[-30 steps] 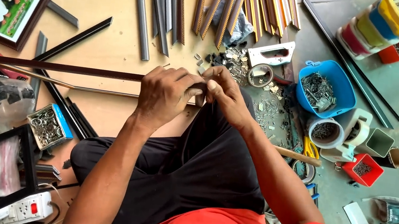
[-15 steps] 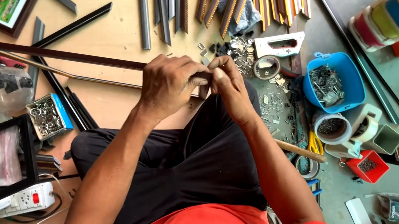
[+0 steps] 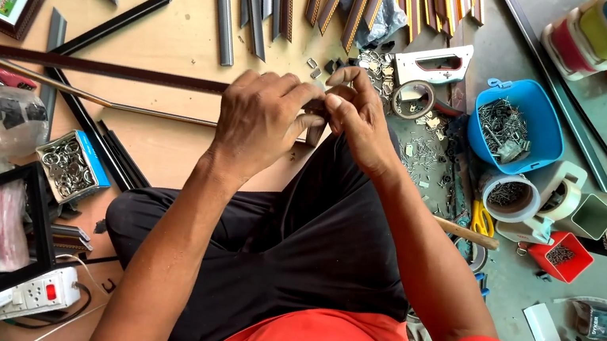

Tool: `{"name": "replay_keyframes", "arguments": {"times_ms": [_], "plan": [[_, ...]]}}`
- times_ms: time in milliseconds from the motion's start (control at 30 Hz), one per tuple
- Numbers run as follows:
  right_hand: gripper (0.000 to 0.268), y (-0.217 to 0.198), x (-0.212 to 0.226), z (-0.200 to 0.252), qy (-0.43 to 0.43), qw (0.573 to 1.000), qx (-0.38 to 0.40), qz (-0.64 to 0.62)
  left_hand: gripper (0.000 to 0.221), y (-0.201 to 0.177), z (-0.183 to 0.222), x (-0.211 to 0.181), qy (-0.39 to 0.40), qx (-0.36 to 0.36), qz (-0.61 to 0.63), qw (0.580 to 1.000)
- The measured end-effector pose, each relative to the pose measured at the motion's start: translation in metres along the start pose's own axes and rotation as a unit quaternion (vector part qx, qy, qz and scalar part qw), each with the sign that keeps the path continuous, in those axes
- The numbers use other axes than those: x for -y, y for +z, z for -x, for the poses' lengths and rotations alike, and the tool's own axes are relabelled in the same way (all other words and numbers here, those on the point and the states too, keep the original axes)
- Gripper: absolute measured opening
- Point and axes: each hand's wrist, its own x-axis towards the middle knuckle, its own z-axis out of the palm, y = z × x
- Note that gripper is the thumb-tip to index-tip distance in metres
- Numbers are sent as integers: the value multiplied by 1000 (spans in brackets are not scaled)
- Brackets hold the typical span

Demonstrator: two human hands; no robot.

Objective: The person sits on the floor of a frame workshop and assembles picture frames from moulding lengths. They fit corner brackets and fasteners onto the frame joints by hand, tap them with a hammer, and position completed frames aside while picking new moulding pieces.

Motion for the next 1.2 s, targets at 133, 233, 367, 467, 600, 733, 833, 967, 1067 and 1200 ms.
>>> {"name": "replay_keyframes", "arguments": {"times_ms": [133,233,367,467,600,733,833,967,1067,1200], "plan": [[24,-4,-5,-5,0,1000,-1,15,56,2,-10,1,1,46,-101,994],[26,-4,-3,-7,7,1000,-2,2,78,10,-16,1,-25,82,-137,987],[25,3,10,-5,33,999,-10,-12,75,21,-18,2,-65,68,-128,987],[25,0,4,-5,42,999,-14,-21,69,29,-17,3,-67,24,-117,991],[26,-6,-10,-4,21,999,-12,-31,66,31,-17,4,-51,-15,-114,992],[28,-6,-2,-2,11,998,-8,-57,68,32,-16,4,-45,-18,-104,993],[31,-3,23,6,-12,999,8,46,66,35,-15,4,-35,-43,-120,991],[30,2,58,13,-210,835,10,508,68,34,-11,2,-15,-95,-132,987],[26,4,73,12,-272,731,34,625,64,35,-10,0,-17,-95,-120,988],[24,6,77,7,-239,719,68,649,56,36,-10,1,-34,-75,-136,987]]}}
